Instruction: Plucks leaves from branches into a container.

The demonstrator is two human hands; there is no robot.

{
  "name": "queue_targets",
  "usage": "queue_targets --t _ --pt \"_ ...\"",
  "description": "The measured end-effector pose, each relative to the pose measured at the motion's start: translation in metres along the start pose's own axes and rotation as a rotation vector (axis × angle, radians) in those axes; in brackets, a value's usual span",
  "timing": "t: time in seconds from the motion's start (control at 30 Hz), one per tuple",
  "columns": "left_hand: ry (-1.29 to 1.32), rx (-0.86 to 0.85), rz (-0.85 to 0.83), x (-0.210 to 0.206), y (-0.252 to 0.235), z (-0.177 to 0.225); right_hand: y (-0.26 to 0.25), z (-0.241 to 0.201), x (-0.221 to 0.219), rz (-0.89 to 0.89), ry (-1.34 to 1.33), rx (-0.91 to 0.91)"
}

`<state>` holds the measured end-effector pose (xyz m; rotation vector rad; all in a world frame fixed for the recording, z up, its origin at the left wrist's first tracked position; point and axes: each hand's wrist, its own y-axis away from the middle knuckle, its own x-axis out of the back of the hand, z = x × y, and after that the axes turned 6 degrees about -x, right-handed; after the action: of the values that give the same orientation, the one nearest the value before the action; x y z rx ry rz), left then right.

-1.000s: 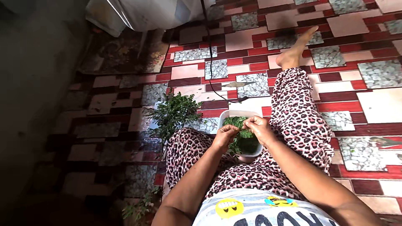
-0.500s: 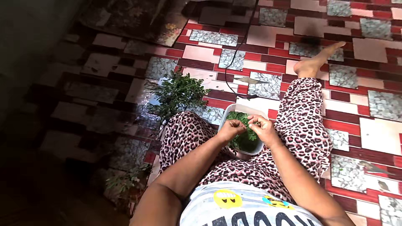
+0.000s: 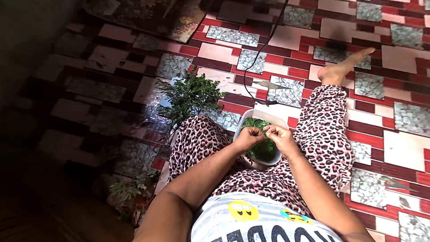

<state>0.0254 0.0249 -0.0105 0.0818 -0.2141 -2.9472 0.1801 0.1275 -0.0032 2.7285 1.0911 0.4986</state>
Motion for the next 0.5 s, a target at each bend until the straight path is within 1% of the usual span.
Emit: queue_targets --t 0.13,0.2,0.3,0.43,0.5 --pt "0.009 0.021 0.015 0.000 0.002 0.007 0.000 0.001 -0.008 0.045 -0.232 -0.055" --pt "0.016 0.029 0.025 0.000 0.002 0.008 0.001 0.000 -0.010 0.054 -0.308 -0.086" --pt "0.007 0.030 0.030 -0.001 0.002 0.008 0.002 0.001 -0.014 0.057 -0.339 -0.099" --pt "0.004 0.027 0.045 -0.002 0.001 0.007 0.000 0.005 -0.016 0.050 -0.290 -0.059" --pt "0.000 0.021 0.052 -0.002 0.001 0.005 0.000 0.005 -0.018 0.049 -0.311 -0.071"
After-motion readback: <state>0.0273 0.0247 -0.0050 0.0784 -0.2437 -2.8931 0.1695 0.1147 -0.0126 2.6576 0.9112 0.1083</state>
